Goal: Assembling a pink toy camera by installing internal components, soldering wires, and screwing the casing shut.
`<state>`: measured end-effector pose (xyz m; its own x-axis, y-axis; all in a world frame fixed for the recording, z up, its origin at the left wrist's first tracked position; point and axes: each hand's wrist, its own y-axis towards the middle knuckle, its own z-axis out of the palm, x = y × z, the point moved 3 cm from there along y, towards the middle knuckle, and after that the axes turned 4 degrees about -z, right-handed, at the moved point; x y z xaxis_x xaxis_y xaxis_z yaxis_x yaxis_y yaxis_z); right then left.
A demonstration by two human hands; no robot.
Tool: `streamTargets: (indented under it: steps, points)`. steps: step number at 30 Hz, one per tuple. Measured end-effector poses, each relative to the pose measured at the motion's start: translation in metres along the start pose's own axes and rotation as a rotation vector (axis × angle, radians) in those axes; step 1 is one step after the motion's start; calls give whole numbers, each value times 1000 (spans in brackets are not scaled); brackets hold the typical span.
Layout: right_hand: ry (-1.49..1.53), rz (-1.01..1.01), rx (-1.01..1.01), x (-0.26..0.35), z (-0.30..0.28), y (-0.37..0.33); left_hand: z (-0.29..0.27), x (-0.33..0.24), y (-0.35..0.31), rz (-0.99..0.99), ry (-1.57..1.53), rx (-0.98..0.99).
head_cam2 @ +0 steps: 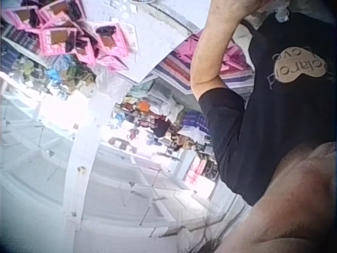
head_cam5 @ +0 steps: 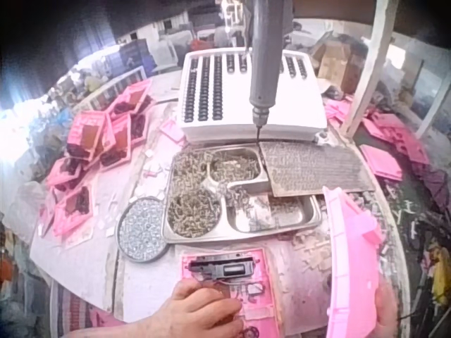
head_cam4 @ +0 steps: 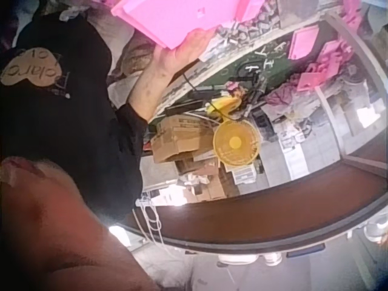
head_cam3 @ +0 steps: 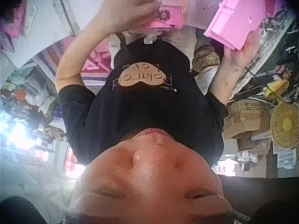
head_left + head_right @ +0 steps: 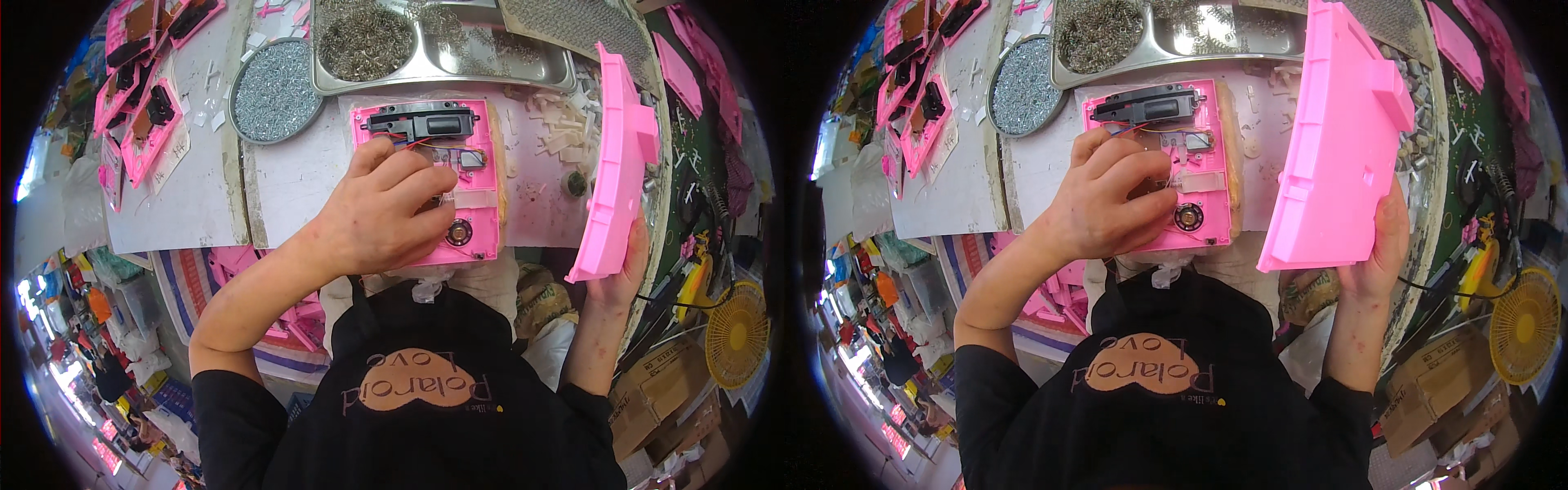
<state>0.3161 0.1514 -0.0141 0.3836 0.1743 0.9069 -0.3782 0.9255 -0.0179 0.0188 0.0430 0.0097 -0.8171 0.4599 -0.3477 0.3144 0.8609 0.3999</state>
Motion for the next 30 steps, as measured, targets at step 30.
streamTargets:
  steps: [30]
  points:
    - [-67, 11, -37, -6, 15, 3, -3, -4, -7, 12, 47, -16]
